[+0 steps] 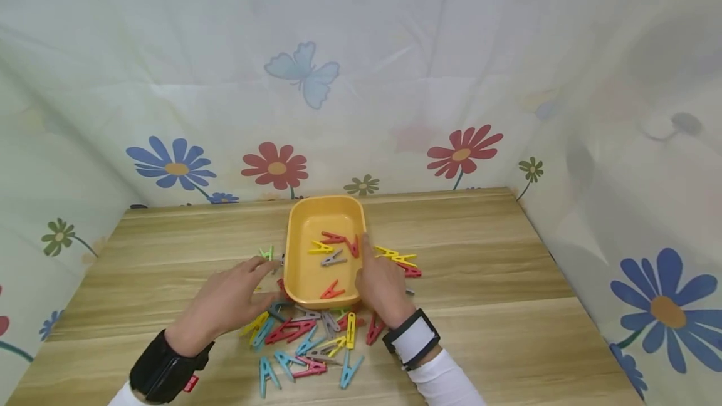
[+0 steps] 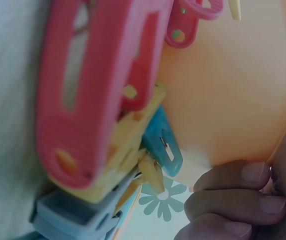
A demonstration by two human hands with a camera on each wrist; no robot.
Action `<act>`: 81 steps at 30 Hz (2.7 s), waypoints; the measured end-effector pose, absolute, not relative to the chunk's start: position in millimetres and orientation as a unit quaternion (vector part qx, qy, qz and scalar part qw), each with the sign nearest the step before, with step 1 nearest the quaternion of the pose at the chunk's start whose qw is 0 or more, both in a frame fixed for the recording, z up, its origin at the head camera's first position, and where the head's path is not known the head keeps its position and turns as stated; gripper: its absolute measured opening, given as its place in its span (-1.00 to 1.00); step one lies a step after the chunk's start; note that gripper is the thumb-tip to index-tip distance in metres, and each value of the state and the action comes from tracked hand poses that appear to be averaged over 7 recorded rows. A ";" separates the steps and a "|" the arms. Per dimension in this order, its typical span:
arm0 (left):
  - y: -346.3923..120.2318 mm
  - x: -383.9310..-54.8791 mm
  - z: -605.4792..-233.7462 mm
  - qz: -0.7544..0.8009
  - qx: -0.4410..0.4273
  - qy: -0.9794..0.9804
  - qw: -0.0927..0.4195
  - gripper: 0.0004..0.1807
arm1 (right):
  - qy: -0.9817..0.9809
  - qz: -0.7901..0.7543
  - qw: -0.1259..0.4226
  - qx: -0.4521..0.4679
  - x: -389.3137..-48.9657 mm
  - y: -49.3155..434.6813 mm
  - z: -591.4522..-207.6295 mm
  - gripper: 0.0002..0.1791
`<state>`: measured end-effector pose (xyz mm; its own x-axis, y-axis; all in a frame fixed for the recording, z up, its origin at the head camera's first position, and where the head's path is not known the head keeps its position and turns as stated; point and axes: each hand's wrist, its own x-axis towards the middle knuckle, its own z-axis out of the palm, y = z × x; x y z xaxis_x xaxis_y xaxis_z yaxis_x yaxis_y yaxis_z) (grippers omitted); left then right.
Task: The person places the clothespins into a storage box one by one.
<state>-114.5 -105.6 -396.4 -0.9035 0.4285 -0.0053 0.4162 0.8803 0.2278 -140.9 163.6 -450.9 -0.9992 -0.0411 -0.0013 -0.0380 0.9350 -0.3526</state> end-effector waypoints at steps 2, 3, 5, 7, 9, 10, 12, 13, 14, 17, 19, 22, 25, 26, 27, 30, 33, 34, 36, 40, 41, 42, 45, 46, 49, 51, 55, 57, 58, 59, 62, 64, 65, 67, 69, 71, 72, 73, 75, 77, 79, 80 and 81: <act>-109.8 -107.8 -402.4 0.098 0.206 0.972 0.059 -0.34 | 0.984 -0.178 0.004 -0.019 -140.9 163.3 -449.2 -0.20; -111.9 -104.7 -405.8 0.094 0.198 0.973 0.076 -0.34 | 0.984 -0.177 0.004 -0.020 -140.8 163.2 -448.4 -0.20; -115.6 -98.6 -413.4 0.087 0.181 0.973 0.111 -0.33 | 0.985 -0.173 0.006 -0.021 -140.5 163.2 -446.8 -0.20; -118.6 -93.5 -421.5 0.086 0.169 0.972 0.138 -0.34 | 0.985 -0.169 0.004 -0.022 -140.1 163.3 -445.9 -0.20; -120.7 -89.8 -429.2 0.090 0.163 0.971 0.154 -0.34 | 0.985 -0.168 0.004 -0.021 -139.5 163.5 -445.8 -0.20; -120.9 -88.5 -432.6 0.092 0.160 0.969 0.161 -0.35 | 0.985 -0.170 0.005 -0.020 -139.1 163.7 -446.0 -0.20; -120.7 -86.7 -438.1 0.098 0.157 0.967 0.175 -0.35 | 0.985 -0.171 0.007 -0.019 -138.5 163.8 -446.7 -0.20; -120.3 -86.1 -440.3 0.101 0.154 0.966 0.180 -0.36 | 0.985 -0.173 0.008 -0.019 -138.1 163.7 -447.0 -0.20; -119.8 -85.6 -442.0 0.104 0.152 0.965 0.185 -0.38 | 0.984 -0.176 0.010 -0.019 -137.7 163.5 -447.3 -0.20; -118.3 -84.7 -445.8 0.111 0.151 0.966 0.180 -0.45 | 0.983 -0.180 0.011 -0.019 -137.0 163.0 -448.0 -0.20; -117.9 -84.6 -447.4 0.115 0.155 0.966 0.170 -0.53 | 0.983 -0.183 0.011 -0.017 -136.6 162.5 -448.3 -0.20; -118.9 -84.9 -448.9 0.120 0.160 0.967 0.156 -0.68 | 0.983 -0.184 0.012 -0.016 -136.6 162.1 -448.8 -0.20; -121.2 -85.5 -448.9 0.122 0.165 0.968 0.141 -0.77 | 0.983 -0.184 0.011 -0.017 -136.7 162.1 -449.0 -0.20; -122.2 -85.8 -449.0 0.120 0.169 0.970 0.130 -0.80 | 0.983 -0.183 0.009 -0.018 -136.8 162.2 -449.0 -0.20; -123.0 -86.2 -449.1 0.117 0.172 0.971 0.119 -0.82 | 0.983 -0.182 0.008 -0.019 -136.9 162.2 -449.0 -0.20; -125.5 -88.0 -450.1 0.111 0.177 0.974 0.085 -0.88 | 0.983 -0.181 0.004 -0.020 -137.3 162.4 -449.4 -0.20; -127.9 -90.0 -450.1 0.106 0.173 0.977 0.059 -0.91 | 0.984 -0.179 0.005 -0.020 -137.9 161.9 -450.4 -0.20; -128.9 -90.9 -449.3 0.107 0.172 0.978 0.054 -0.92 | 0.984 -0.179 0.006 -0.019 -138.2 161.6 -451.0 -0.20; -130.4 -93.3 -446.2 0.108 0.169 0.979 0.041 -0.93 | 0.984 -0.177 0.008 -0.018 -138.6 161.2 -451.8 -0.20; -131.9 -100.8 -433.2 0.116 0.164 0.979 0.015 -0.92 | 0.984 -0.175 0.004 -0.021 -139.3 161.1 -452.2 -0.20; -131.8 -103.3 -429.0 0.121 0.165 0.979 0.004 -0.91 | 0.985 -0.174 0.002 -0.021 -139.4 161.2 -452.0 -0.20; -131.5 -106.1 -424.9 0.126 0.167 0.978 -0.008 -0.90 | 0.985 -0.173 0.001 -0.022 -139.5 161.3 -451.8 -0.20; -128.5 -116.1 -414.1 0.141 0.183 0.972 -0.047 -0.87 | 0.985 -0.172 -0.003 -0.023 -139.7 161.9 -451.1 -0.20; -126.3 -120.3 -411.0 0.149 0.187 0.969 -0.057 -0.86 | 0.985 -0.172 -0.003 -0.023 -139.7 162.3 -450.9 -0.20; -117.6 -135.4 -404.8 0.174 0.191 0.964 -0.068 -0.85 | 0.984 -0.174 0.000 -0.020 -139.4 162.9 -451.4 -0.19; -110.7 -146.5 -403.2 0.189 0.186 0.962 -0.068 -0.85 | 0.984 -0.178 0.006 -0.016 -138.9 162.6 -452.3 -0.20; -94.3 -166.9 -400.6 0.202 0.180 0.961 -0.063 -0.83 | 0.982 -0.186 0.025 -0.006 -138.6 160.8 -454.0 -0.20; -85.0 -175.5 -397.7 0.201 0.181 0.961 -0.060 -0.81 | 0.981 -0.189 0.030 -0.005 -138.5 159.4 -453.8 -0.20; -80.3 -179.4 -395.7 0.199 0.181 0.961 -0.059 -0.80 | 0.981 -0.189 0.030 -0.005 -138.7 158.9 -453.6 -0.20; -75.8 -183.2 -393.8 0.196 0.180 0.962 -0.059 -0.80 | 0.981 -0.190 0.029 -0.006 -138.7 158.4 -453.1 -0.20; -63.4 -193.2 -389.4 0.183 0.184 0.963 -0.069 -0.78 | 0.982 -0.188 0.019 -0.011 -139.6 157.9 -451.6 -0.20; -57.2 -198.3 -388.2 0.177 0.189 0.963 -0.078 -0.78 | 0.983 -0.185 0.014 -0.014 -140.3 158.0 -451.0 -0.21; -54.8 -200.1 -388.3 0.174 0.192 0.962 -0.082 -0.76 | 0.983 -0.183 0.012 -0.015 -140.6 158.2 -450.7 -0.21; -51.6 -202.7 -389.2 0.167 0.200 0.962 -0.077 -0.66 | 0.983 -0.181 0.011 -0.016 -141.1 158.4 -450.1 -0.21; -50.5 -203.6 -391.0 0.158 0.208 0.964 -0.058 -0.51 | 0.983 -0.181 0.009 -0.018 -141.4 158.5 -449.5 -0.21; -50.8 -203.5 -393.2 0.152 0.214 0.965 -0.030 -0.36 | 0.983 -0.181 0.008 -0.019 -141.7 158.7 -449.0 -0.20; -51.5 -203.1 -394.2 0.147 0.217 0.965 -0.017 -0.31 | 0.983 -0.181 0.007 -0.020 -141.8 158.7 -448.7 -0.20; -52.4 -202.5 -395.4 0.146 0.220 0.964 -0.007 -0.27 | 0.983 -0.180 0.006 -0.020 -142.0 158.7 -448.5 -0.20; -54.6 -200.7 -397.0 0.148 0.223 0.964 0.002 -0.25 | 0.984 -0.179 0.005 -0.021 -142.2 158.9 -448.0 -0.20; -57.3 -197.5 -397.2 0.150 0.228 0.962 0.000 -0.24 | 0.984 -0.178 0.005 -0.020 -142.4 159.0 -447.5 -0.21; -61.5 -192.0 -395.7 0.157 0.231 0.960 -0.003 -0.24 | 0.984 -0.177 0.006 -0.017 -142.7 159.1 -446.9 -0.20; -63.9 -188.4 -394.3 0.157 0.231 0.960 -0.004 -0.23 | 0.984 -0.177 0.008 -0.016 -142.7 159.1 -446.6 -0.20; -66.7 -184.4 -392.9 0.156 0.232 0.960 -0.006 -0.23 | 0.984 -0.176 0.010 -0.015 -142.8 159.1 -446.2 -0.20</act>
<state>-184.4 -66.7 -392.9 -0.8920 0.4440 0.0847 0.4480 0.8437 0.2958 -142.8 159.1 -446.2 -0.9993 -0.0337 -0.0144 -0.0266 0.9373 -0.3475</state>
